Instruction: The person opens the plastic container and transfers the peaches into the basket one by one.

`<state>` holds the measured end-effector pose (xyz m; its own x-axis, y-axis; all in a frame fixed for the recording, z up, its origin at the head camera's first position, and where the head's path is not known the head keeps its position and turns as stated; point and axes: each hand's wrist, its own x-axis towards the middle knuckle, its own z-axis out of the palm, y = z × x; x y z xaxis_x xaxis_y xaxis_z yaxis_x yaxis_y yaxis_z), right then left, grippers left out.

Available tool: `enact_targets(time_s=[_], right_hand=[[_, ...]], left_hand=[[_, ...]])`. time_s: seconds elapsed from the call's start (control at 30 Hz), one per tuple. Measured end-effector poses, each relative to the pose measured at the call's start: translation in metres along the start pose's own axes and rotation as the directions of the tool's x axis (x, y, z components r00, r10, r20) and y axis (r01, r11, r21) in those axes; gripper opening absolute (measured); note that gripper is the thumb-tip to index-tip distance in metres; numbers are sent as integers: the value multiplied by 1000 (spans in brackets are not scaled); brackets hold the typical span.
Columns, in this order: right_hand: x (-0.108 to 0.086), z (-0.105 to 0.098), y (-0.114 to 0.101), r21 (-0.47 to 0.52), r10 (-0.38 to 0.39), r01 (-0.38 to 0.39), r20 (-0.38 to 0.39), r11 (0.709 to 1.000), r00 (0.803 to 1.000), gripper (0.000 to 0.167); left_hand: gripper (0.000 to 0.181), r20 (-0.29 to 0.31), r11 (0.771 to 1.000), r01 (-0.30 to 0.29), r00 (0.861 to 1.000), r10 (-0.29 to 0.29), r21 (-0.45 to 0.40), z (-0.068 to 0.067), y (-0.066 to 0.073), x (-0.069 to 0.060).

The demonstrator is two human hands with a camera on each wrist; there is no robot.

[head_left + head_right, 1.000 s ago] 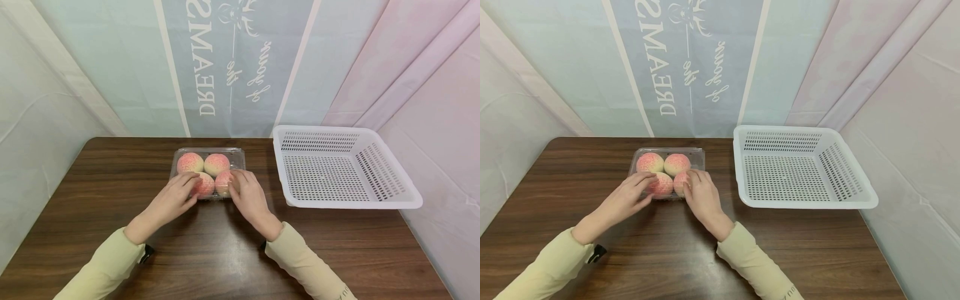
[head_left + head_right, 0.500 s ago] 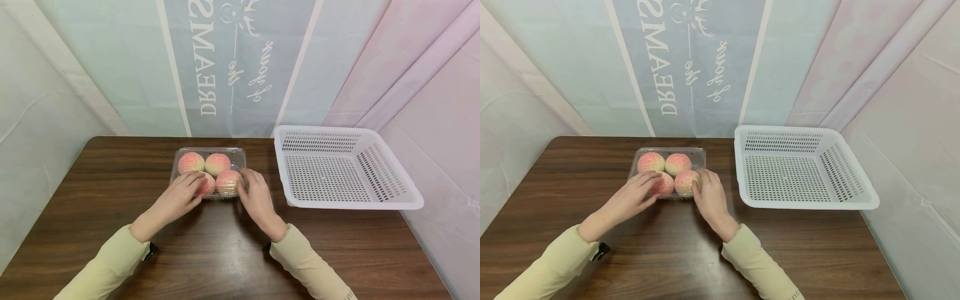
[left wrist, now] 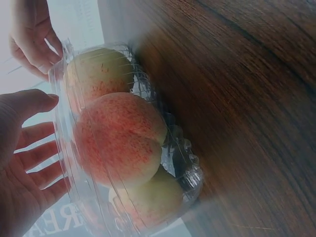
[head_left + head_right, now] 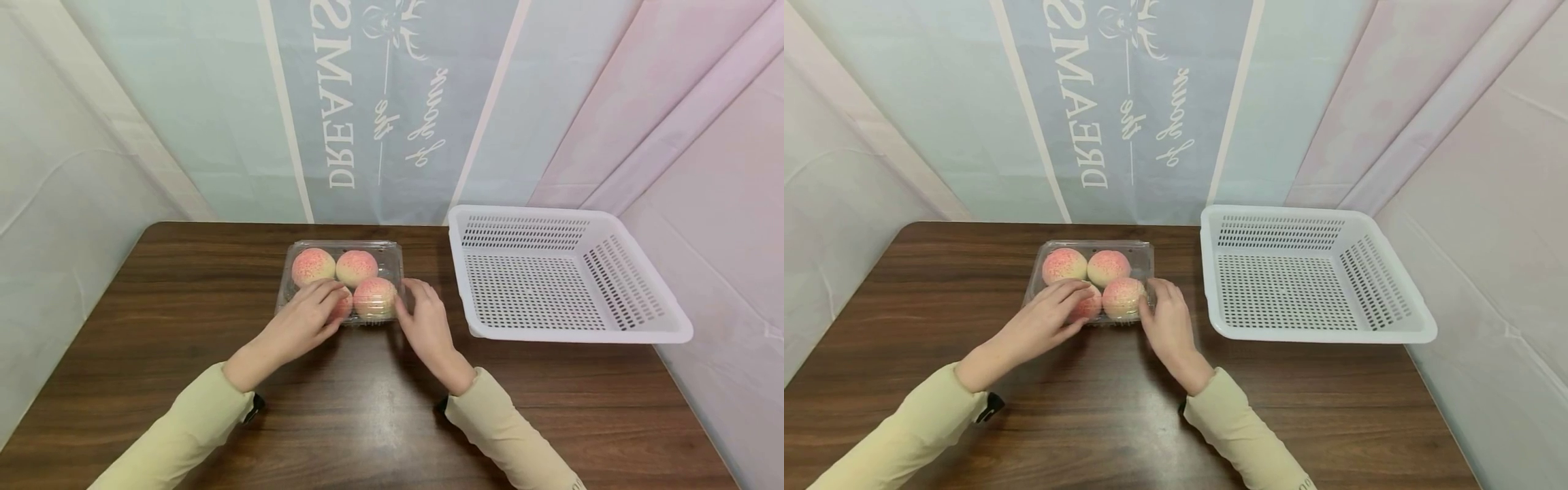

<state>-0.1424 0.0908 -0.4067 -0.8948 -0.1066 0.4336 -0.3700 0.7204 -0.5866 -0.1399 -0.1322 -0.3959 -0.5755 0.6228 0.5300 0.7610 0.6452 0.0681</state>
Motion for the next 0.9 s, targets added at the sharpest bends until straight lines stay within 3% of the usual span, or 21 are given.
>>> enact_targets(time_s=[0.27,0.47,0.57,0.8,0.9], right_hand=[[-1,0,6,162,109,-115,43,980,993,31],[-1,-3,8,282,240,-264,116,922,964,33],[0,-4,11,290,299,-330,147,899,943,33],[-1,-3,16,286,350,-382,156,879,924,29],[-1,-3,17,306,385,-424,182,852,905,29]], left_hand=[[34,37,1000,-9,999,8,25,1,4,5],[35,47,1000,3,999,-4,15,4,6,8],[35,50,1000,8,999,-9,13,4,7,10],[37,67,1000,12,998,-12,7,7,8,12],[37,62,1000,-2,998,2,9,8,9,14]])
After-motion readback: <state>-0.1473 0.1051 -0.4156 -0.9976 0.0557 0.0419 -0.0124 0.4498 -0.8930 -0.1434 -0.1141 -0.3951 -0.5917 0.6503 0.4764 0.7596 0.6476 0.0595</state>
